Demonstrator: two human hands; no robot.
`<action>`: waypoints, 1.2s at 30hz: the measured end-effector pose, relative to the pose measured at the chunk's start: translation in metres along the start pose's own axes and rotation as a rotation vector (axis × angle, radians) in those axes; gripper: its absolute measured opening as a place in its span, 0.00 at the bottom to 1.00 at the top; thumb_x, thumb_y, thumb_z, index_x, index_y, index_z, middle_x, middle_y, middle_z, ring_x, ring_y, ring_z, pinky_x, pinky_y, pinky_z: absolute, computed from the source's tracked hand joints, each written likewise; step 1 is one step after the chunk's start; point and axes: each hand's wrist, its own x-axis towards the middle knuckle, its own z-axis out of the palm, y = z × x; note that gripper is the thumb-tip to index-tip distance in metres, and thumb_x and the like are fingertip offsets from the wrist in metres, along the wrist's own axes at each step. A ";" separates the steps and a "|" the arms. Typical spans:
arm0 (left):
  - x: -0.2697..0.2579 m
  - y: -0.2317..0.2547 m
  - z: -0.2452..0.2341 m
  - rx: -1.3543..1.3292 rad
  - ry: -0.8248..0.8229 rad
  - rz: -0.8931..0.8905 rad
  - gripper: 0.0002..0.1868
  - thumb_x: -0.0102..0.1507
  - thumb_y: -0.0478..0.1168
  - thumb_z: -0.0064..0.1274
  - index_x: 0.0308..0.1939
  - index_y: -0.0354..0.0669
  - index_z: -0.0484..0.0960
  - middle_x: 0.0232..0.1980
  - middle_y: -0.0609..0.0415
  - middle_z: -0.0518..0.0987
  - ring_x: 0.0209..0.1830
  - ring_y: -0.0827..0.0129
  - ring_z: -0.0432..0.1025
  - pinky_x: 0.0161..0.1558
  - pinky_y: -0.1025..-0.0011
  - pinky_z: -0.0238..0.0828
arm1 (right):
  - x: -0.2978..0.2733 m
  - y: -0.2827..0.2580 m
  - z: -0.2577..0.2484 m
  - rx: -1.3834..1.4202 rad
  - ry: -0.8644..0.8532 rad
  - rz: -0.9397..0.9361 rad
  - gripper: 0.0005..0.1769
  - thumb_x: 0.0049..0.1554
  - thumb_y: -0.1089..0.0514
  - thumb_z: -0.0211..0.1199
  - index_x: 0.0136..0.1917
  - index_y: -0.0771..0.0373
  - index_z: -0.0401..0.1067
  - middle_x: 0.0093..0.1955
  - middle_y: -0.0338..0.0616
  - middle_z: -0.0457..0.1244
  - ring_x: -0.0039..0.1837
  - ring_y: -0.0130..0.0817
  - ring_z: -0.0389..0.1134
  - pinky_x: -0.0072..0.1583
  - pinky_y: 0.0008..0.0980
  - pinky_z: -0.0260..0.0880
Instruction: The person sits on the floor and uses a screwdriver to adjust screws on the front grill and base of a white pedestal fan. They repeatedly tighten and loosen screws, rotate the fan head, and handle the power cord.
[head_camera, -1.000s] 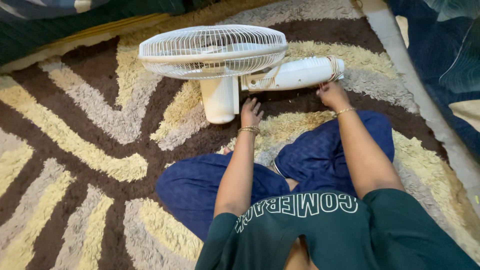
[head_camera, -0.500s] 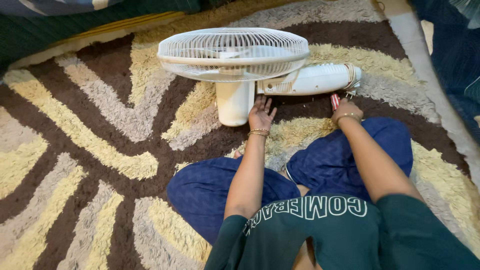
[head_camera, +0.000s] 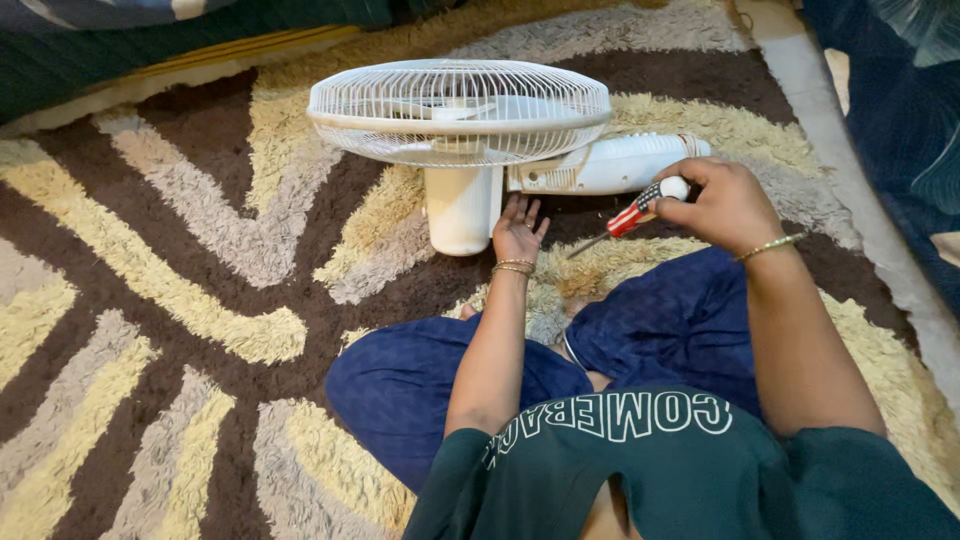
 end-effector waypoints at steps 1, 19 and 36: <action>0.001 0.000 -0.001 -0.012 -0.005 0.009 0.34 0.64 0.48 0.45 0.75 0.49 0.63 0.80 0.58 0.60 0.78 0.57 0.56 0.71 0.42 0.45 | -0.002 -0.010 -0.001 0.038 0.027 -0.051 0.20 0.49 0.53 0.73 0.54 0.61 0.80 0.44 0.48 0.69 0.44 0.37 0.71 0.48 0.37 0.71; 0.018 -0.002 -0.009 -0.107 0.014 -0.012 0.18 0.63 0.51 0.52 0.56 0.55 0.74 0.67 0.65 0.71 0.71 0.66 0.60 0.65 0.42 0.54 | 0.026 -0.048 0.052 0.048 0.271 -0.295 0.19 0.53 0.58 0.74 0.58 0.64 0.77 0.47 0.48 0.64 0.47 0.41 0.69 0.49 0.36 0.71; 0.022 -0.011 -0.004 0.033 0.107 0.078 0.27 0.65 0.50 0.45 0.66 0.46 0.67 0.74 0.57 0.66 0.73 0.62 0.62 0.61 0.46 0.58 | 0.029 -0.049 0.049 0.017 0.234 -0.286 0.21 0.53 0.57 0.73 0.59 0.63 0.77 0.47 0.48 0.64 0.47 0.42 0.69 0.49 0.37 0.71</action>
